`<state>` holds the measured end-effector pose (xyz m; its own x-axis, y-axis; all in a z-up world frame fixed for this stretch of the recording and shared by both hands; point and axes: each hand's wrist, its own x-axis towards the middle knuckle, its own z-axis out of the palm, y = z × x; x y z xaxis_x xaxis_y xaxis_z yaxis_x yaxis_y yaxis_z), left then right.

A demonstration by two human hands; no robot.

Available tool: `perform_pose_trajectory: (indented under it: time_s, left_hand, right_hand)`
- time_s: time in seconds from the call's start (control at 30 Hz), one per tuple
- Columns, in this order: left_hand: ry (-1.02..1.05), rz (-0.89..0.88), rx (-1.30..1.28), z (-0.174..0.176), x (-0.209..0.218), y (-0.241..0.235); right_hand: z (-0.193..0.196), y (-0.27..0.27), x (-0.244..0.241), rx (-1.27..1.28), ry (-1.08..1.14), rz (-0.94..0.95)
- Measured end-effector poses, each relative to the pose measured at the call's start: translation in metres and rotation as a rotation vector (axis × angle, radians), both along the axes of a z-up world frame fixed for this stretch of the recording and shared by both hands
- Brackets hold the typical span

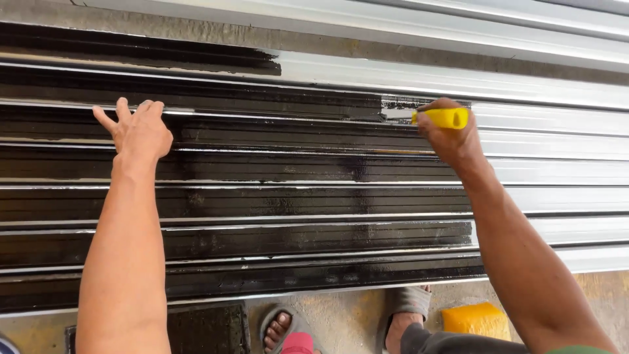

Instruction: Painting corrugated metal sheets using a small paint roller and black paint

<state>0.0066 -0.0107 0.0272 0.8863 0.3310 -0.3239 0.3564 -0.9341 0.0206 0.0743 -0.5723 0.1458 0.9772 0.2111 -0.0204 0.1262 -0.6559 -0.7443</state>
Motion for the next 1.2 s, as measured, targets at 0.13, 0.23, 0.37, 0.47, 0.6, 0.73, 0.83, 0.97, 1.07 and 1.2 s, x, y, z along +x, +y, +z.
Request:
perform_pose_trajectory:
  time_s: [0.13,0.23,0.37,0.47,0.6,0.73,0.83,0.97,1.07,1.2]
  left_hand:
    - [-0.103,-0.062,0.005,-0.018,-0.005,0.008]
    - [0.015,-0.029,0.034,-0.006,-0.001,0.002]
    - [0.027,0.005,-0.003,-0.007,-0.001,0.005]
    - [0.018,0.015,-0.037,-0.013,-0.003,0.007]
    - [-0.011,-0.005,-0.029,-0.014,-0.002,0.008]
    - [-0.07,-0.011,-0.038,-0.02,-0.003,0.014]
    - [-0.023,0.011,-0.05,-0.019,-0.002,0.01]
    - [0.016,0.003,-0.021,-0.023,-0.002,0.013]
    - [-0.02,0.013,-0.051,-0.024,0.001,0.013]
    - [0.014,0.062,-0.025,-0.005,-0.001,0.0]
  right_hand:
    - [-0.031,-0.013,0.004,-0.009,-0.191,-0.009]
    - [-0.023,-0.013,-0.008,0.001,-0.066,-0.043]
    - [0.011,-0.013,0.0,-0.137,0.01,-0.023]
    - [-0.017,-0.025,-0.001,0.023,-0.18,0.031]
    - [-0.029,-0.044,-0.003,0.052,-0.062,-0.033]
    - [-0.003,-0.051,0.022,-0.075,-0.097,-0.012]
    - [-0.023,-0.055,0.023,0.023,-0.063,-0.082]
    - [-0.035,-0.067,0.016,-0.006,-0.109,-0.032]
    - [-0.008,-0.068,0.032,0.012,0.034,-0.078]
    - [0.037,-0.05,0.042,-0.046,0.205,-0.073]
